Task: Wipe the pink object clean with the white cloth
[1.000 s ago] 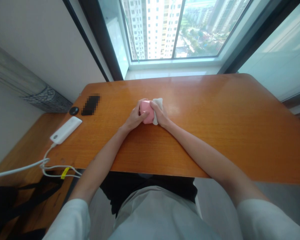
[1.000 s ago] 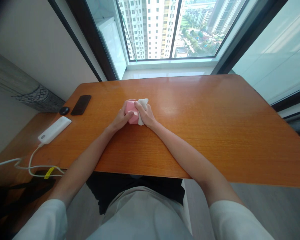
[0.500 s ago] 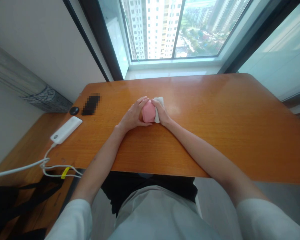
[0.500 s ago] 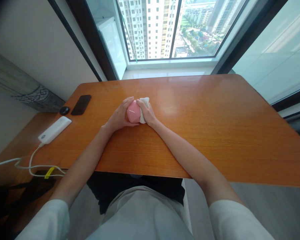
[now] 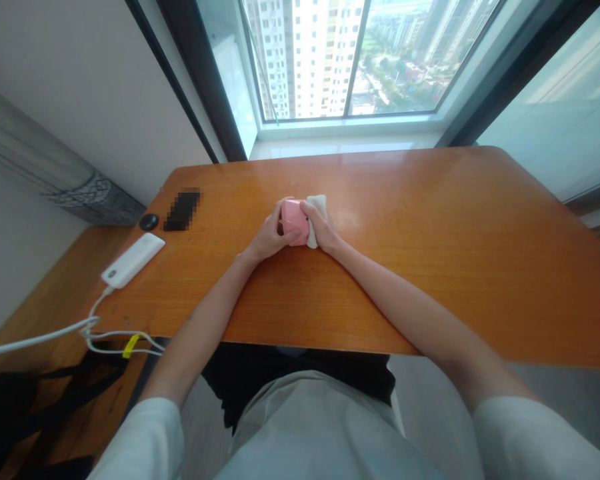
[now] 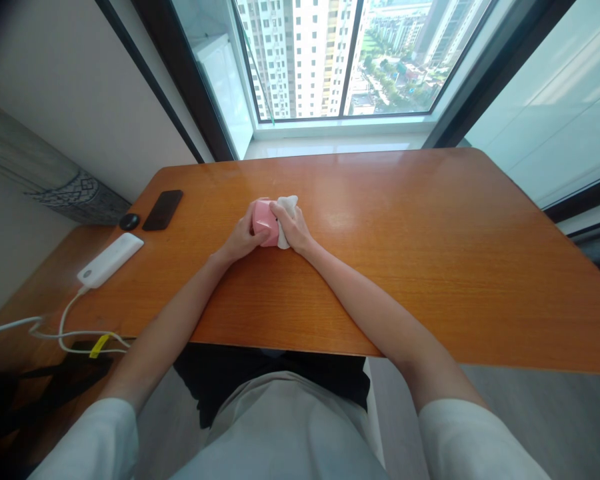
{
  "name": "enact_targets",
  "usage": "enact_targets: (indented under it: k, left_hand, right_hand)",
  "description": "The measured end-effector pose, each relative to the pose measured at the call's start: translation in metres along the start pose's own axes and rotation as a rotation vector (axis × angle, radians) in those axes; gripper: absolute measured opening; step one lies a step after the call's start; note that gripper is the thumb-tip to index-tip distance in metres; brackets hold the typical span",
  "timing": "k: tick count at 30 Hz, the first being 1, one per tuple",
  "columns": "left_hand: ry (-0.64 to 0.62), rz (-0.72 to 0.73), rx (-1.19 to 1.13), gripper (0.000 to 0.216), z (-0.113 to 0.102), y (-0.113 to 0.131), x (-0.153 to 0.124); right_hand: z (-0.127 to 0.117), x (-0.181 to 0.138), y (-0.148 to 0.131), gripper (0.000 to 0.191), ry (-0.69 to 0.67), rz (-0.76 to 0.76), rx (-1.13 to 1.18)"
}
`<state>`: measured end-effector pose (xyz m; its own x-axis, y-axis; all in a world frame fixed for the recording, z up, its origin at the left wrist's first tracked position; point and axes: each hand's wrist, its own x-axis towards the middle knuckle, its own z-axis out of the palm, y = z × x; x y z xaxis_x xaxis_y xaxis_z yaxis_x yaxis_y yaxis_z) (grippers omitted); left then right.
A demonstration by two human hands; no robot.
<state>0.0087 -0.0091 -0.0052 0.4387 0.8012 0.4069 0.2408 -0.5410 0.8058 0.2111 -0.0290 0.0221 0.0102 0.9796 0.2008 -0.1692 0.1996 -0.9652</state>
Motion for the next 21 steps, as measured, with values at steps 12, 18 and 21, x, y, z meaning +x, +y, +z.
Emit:
enact_targets:
  k: [12, 18, 21]
  left_hand:
    - [-0.07, 0.193, 0.375, 0.144, -0.028, 0.002, -0.003]
    - [0.008, 0.174, 0.275, 0.134, -0.017, 0.011, 0.0]
    - [0.024, 0.069, 0.201, 0.129, -0.014, 0.014, 0.003]
  right_hand:
    - [-0.002, 0.005, 0.005, 0.068, -0.015, 0.075, 0.058]
    - [-0.002, 0.002, 0.003, 0.069, -0.02, 0.047, 0.06]
    - [-0.002, 0.001, 0.002, 0.068, -0.009, 0.043, 0.044]
